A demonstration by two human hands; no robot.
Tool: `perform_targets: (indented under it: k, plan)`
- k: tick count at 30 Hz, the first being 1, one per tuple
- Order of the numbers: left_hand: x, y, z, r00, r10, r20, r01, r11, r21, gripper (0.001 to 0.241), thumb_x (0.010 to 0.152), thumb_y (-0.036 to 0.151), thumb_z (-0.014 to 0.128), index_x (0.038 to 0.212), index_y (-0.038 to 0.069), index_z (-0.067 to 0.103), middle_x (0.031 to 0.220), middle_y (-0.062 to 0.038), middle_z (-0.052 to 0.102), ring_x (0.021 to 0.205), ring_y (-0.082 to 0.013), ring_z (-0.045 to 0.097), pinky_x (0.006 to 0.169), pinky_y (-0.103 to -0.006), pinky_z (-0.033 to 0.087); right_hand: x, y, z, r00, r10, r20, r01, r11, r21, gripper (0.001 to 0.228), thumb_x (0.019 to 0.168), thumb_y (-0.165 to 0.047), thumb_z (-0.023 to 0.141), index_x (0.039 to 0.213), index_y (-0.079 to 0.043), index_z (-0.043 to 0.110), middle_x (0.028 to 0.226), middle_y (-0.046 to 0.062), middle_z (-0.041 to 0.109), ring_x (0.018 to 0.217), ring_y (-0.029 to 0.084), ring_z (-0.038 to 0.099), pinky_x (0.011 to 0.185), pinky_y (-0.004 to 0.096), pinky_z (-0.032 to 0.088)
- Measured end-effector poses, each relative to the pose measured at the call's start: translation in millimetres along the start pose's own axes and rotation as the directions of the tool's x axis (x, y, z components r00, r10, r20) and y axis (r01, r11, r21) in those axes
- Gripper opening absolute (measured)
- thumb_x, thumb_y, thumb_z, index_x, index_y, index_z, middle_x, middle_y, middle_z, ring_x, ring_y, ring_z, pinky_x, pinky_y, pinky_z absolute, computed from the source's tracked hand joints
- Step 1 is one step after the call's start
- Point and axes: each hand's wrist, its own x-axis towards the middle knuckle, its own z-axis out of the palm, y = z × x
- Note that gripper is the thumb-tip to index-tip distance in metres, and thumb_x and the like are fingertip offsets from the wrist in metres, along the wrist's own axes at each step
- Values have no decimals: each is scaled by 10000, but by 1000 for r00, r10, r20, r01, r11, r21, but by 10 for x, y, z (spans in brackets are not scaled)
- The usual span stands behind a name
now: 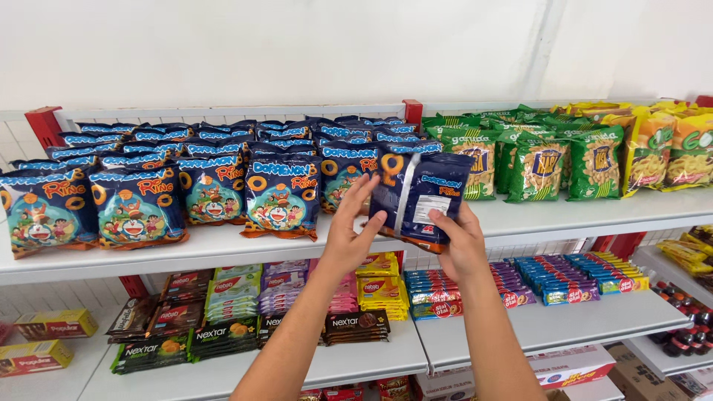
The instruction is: The person takes snack bags from a store shelf, turns them over to check the back, and places them into a large cardboard box.
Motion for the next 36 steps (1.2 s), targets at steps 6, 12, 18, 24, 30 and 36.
perform_targets:
  k: [6,12,18,24,30,36]
  plan:
    - [-43,26,20,994,-61,86,83,952,-293,597,967,13,660,1532,86,481,1561,-177,472,1386,-284,490,1029,-389,525,24,30,-249,990,88,112,-81,994,-68,592,960,-120,581,1537,-124,451,1377,200,597,1262,345,597,1040,508,506]
    - [-43,66,-49,989,-92,120,129,927,-352,692,951,9,673,1580,76,390,1349,-224,643,1130,-205,630,898,-361,602,-18,20,-223,986,21,162,7,985,-172,797,793,71,755,1511,-111,460,1230,149,658,1111,267,661,947,426,579]
    - [-104,-45,-31,991,-101,89,129,897,-423,725,930,-3,698,1580,71,386,1345,-183,658,1115,-174,640,909,-339,595,-104,-93,-101,984,-19,177,66,963,-263,812,811,43,757,1539,-110,431,1228,152,656,1112,253,647,962,419,570]
    - [-140,-226,7,995,-86,45,97,884,-458,766,905,-55,699,1585,53,365,1330,-170,670,1088,-189,669,872,-320,617,-147,-146,1,986,-45,162,100,932,-349,852,824,-28,788,1567,-106,378,1212,124,632,1090,222,627,928,372,573]
    - [-198,1,118,988,-29,-151,1,984,-180,812,873,24,775,1570,45,359,1215,-189,720,1033,-225,713,783,-321,639,-225,-37,-64,961,-275,29,216,680,-701,733,832,-232,871,1436,-52,497,1216,167,551,1064,298,580,828,412,562]
    - [-228,39,506,962,254,-97,-248,966,72,900,796,178,831,1536,-38,367,1271,-189,705,1192,-347,656,1069,-449,492,-430,-159,101,969,-196,153,248,802,-544,799,832,-242,829,1484,-15,427,1322,196,495,1217,351,529,939,470,547]
